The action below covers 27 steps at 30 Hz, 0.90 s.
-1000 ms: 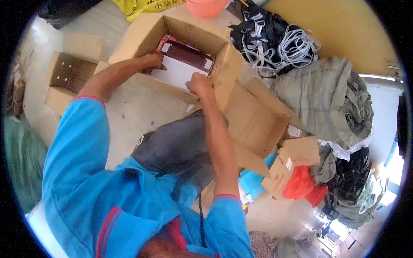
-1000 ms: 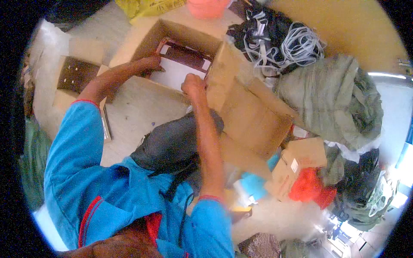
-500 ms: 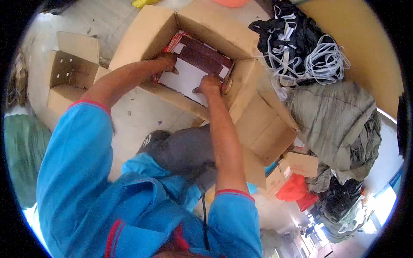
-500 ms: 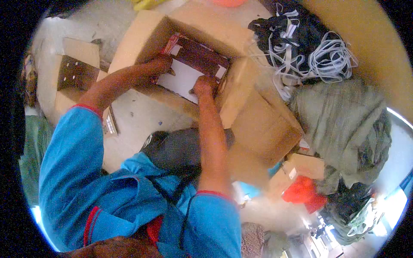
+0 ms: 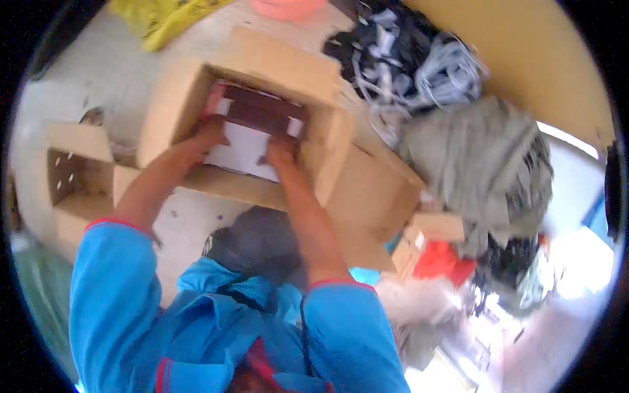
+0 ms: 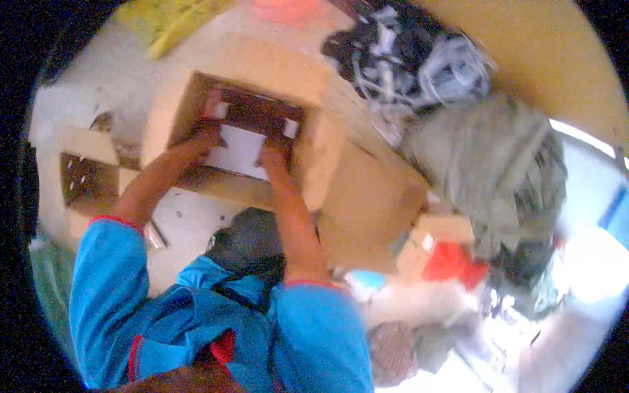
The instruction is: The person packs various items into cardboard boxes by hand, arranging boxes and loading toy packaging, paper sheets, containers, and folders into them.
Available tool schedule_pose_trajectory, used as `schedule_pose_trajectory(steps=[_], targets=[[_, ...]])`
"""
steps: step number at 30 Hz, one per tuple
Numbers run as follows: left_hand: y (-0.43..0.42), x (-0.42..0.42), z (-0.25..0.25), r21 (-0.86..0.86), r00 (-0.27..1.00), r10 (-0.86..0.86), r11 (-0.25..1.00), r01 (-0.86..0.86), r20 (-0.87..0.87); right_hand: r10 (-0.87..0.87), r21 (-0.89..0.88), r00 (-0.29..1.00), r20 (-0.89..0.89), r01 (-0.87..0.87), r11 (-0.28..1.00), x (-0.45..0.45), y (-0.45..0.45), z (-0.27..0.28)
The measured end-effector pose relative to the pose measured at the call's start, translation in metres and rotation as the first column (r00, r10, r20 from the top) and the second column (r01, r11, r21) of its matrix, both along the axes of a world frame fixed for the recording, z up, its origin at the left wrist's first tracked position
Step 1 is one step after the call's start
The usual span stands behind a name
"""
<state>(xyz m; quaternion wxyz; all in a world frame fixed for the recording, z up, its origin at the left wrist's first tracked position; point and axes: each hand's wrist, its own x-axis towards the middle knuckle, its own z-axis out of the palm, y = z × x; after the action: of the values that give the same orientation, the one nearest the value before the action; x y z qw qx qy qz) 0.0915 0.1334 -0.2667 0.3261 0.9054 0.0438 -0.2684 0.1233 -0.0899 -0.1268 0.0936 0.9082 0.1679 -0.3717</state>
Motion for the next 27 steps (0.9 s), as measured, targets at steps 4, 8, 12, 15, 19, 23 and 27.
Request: schedule_pose_trajectory(steps=[4, 8, 12, 15, 19, 23, 27], targets=[[0.019, 0.035, 0.016, 0.355, 0.916, -0.388, 0.845, 0.399, -0.104, -0.224, -0.053, 0.970, -0.091, 0.220, 0.974, 0.006, 0.011, -0.020], [0.022, 0.039, 0.086, 0.065, 0.926, -0.377, 0.925, 0.375, 0.007, -0.239, 0.417, 0.969, -0.068, 0.245, 0.875, -0.008, 0.001, -0.014], [0.001, 0.000, 0.171, -0.214, 0.966, -0.228, 0.956, 0.199, -0.120, -0.552, 0.956, 0.828, 0.099, 0.074, 0.282, -0.084, -0.004, 0.141], [-0.007, -0.002, 0.195, -0.424, 0.928, -0.078, 0.901, -0.091, -0.365, -0.858, 0.990, 0.511, -0.057, 0.139, 0.017, -0.183, -0.065, 0.202], [0.023, 0.023, 0.135, 0.303, 0.681, -0.500, 0.866, 0.398, 0.535, -0.912, 0.876, -0.069, -0.403, 0.260, -0.407, -0.335, -0.192, 0.131], [0.049, 0.053, 0.109, 0.476, 0.779, -0.626, 0.678, 0.560, -0.024, -0.740, 0.724, -0.432, -0.516, 0.241, -0.646, -0.518, -0.283, 0.010], [0.011, -0.008, 0.203, 0.369, 0.809, -0.546, 0.813, 0.450, 0.218, -0.746, 0.696, -0.632, -0.209, 0.440, -0.568, -0.588, -0.310, -0.018]])
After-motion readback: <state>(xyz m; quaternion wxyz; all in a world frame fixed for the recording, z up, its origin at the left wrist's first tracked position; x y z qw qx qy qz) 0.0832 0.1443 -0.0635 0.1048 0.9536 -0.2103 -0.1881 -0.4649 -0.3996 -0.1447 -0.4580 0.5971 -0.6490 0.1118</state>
